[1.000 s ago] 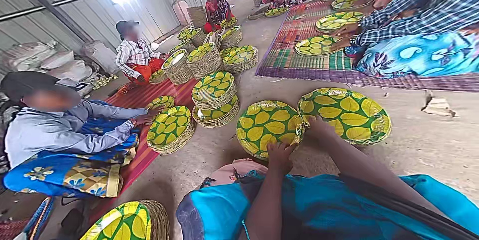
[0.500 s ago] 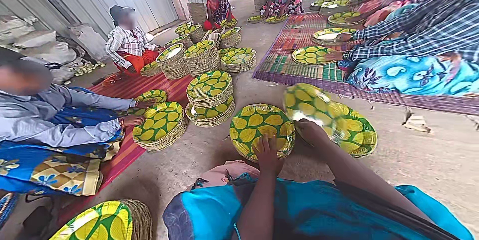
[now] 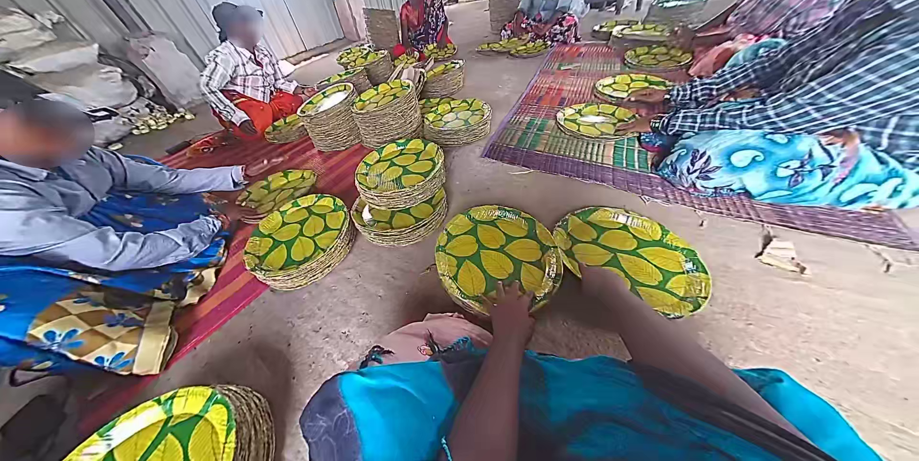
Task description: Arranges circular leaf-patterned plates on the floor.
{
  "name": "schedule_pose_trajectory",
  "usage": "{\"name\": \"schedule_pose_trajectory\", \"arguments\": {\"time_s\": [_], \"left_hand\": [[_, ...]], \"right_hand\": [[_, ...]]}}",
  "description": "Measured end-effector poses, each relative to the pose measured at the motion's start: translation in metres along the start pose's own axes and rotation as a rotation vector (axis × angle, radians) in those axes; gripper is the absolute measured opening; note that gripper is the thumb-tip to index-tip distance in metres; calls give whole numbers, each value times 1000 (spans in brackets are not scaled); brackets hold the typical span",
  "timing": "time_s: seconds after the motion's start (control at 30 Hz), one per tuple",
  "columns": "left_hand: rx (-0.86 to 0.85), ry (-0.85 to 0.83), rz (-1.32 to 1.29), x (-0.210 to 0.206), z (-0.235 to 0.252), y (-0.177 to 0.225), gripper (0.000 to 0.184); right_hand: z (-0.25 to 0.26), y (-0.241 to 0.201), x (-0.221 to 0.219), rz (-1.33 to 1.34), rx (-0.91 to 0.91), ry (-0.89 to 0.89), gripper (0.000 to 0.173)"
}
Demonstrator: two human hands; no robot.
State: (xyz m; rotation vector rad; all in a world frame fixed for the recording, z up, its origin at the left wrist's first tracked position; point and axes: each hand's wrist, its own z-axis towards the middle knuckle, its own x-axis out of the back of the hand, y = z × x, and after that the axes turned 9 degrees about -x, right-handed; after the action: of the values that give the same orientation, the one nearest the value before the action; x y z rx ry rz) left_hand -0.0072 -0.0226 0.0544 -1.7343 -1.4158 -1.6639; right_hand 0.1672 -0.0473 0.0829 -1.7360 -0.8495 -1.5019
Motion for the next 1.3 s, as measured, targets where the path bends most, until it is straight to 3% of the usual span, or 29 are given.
{"name": "schedule_pose_trajectory", "arguments": {"time_s": [0.03, 0.07, 0.1, 0.13, 0.17, 0.23, 0.33, 0.4, 0.47, 0.53, 0.6, 0.73, 0.8, 0.9, 0.97, 1.07, 1.17, 1.23, 1.3], "left_hand": [[7, -12, -12, 0, 0, 0, 62], [9, -21, -20, 0, 1, 1, 64], [7, -27, -23, 0, 1, 1, 66], [0, -33, -22, -1, 2, 0, 68], [-12, -33, -23, -1, 3, -1, 71], [-35, 27, -22, -4, 2, -3, 81], [-5, 302, 22, -12, -4, 0, 103], [25, 421, 67, -13, -5, 1, 106], [42, 289, 70, -8, -4, 1, 91], [35, 108, 64, -5, 1, -2, 71], [2, 54, 53, -5, 3, -1, 63], [-38, 86, 38, -3, 3, -2, 67], [-3, 181, 5, -3, 2, -4, 78], [89, 562, -98, -2, 3, -11, 80], [225, 757, -242, 9, 3, -19, 85], [460, 842, -515, 21, 6, -42, 97], [506, 896, -730, 20, 8, -66, 101], [526, 967, -869, 16, 10, -77, 101], [609, 1022, -992, 17, 11, -83, 93]], "right_hand": [[-24, -14, 59, -58, -64, -359, 44], [-31, -22, 85, -71, -96, -466, 43], [-26, -23, 78, -1, -120, -335, 37], [-4, -18, 46, 82, -104, -64, 28], [24, -11, 27, 104, -62, 8, 29], [53, -2, 24, 100, 58, -42, 42], [58, 9, 26, 217, 384, -32, 43], [62, 9, 24, 216, 492, -54, 57], [59, 5, 23, 184, 400, -81, 54], [57, 2, 16, 83, 208, -170, 73], [57, 5, 0, -27, 55, -273, 86], [63, 8, -7, -53, -12, -304, 47], [64, 5, 8, -22, -26, -213, 35], [59, 3, 36, 135, -1, -18, 37], [54, 3, 47, 234, 125, 63, 40], [50, 5, 46, 239, 404, -78, 45], [55, 0, 25, 96, 649, -250, 51], [49, -7, 21, 7, 677, -308, 52], [38, -10, 25, -14, 559, -306, 58]]}}
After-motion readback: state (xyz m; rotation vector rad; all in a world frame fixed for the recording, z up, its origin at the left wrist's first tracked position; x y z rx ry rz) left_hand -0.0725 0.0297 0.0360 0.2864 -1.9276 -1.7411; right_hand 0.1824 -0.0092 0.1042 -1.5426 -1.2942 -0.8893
